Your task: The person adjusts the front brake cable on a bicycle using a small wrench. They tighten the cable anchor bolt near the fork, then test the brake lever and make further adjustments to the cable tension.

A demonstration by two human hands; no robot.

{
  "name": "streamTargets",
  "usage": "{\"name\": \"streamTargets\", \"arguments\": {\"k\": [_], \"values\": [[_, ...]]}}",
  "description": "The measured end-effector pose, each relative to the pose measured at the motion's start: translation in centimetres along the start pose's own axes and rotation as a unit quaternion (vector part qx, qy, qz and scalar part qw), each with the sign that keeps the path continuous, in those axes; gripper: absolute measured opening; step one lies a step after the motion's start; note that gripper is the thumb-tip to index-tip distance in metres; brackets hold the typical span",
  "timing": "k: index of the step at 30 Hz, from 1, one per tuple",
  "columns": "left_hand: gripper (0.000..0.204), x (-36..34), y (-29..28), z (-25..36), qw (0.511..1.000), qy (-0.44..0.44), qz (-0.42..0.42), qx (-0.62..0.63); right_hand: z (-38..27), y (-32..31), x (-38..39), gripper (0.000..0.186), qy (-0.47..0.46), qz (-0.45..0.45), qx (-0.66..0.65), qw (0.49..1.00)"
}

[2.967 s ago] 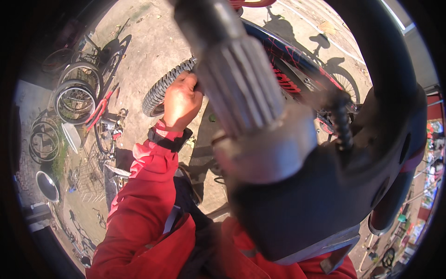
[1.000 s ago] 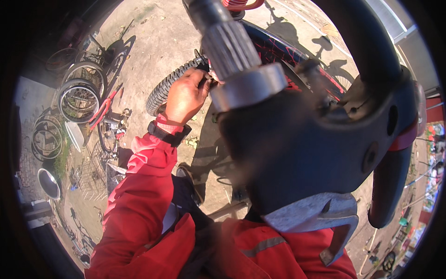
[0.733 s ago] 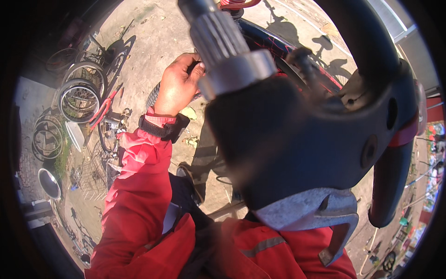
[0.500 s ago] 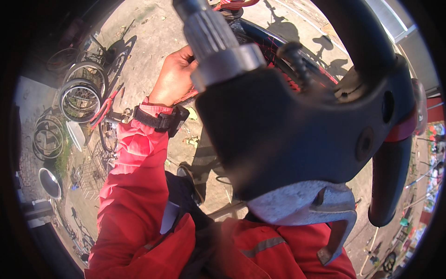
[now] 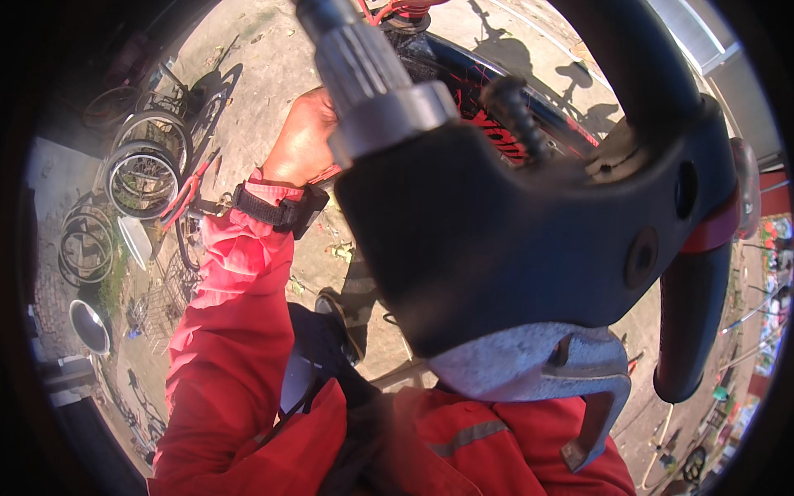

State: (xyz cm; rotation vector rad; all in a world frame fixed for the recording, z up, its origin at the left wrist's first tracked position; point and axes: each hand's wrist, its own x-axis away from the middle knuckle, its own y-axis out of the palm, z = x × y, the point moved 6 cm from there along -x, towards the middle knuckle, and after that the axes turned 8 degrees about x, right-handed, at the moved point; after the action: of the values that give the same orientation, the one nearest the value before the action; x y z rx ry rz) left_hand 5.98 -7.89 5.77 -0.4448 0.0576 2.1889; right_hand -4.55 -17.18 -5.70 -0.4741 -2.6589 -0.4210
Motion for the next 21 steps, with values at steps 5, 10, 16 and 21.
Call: {"name": "streamTargets", "arguments": {"k": [5,10,16,21], "values": [[0.011,0.7,-0.3,0.6,1.000,-0.006,-0.010,-0.025,-0.1,0.0,0.1,0.063,0.010,-0.001,0.004,1.000],[0.012,3.5,-1.3,-1.7,0.990,-0.072,0.062,-0.100,-0.1,-0.1,0.0,0.065,0.026,0.017,0.017,0.999],[0.014,5.0,0.1,-2.5,0.975,0.025,0.102,-0.194,-1.1,0.5,0.5,0.048,-0.002,-0.023,-0.011,1.000],[0.007,4.4,0.9,-1.5,0.952,0.073,0.069,-0.288,-1.7,0.7,1.2,0.045,-0.010,-0.012,-0.019,1.000]]}}
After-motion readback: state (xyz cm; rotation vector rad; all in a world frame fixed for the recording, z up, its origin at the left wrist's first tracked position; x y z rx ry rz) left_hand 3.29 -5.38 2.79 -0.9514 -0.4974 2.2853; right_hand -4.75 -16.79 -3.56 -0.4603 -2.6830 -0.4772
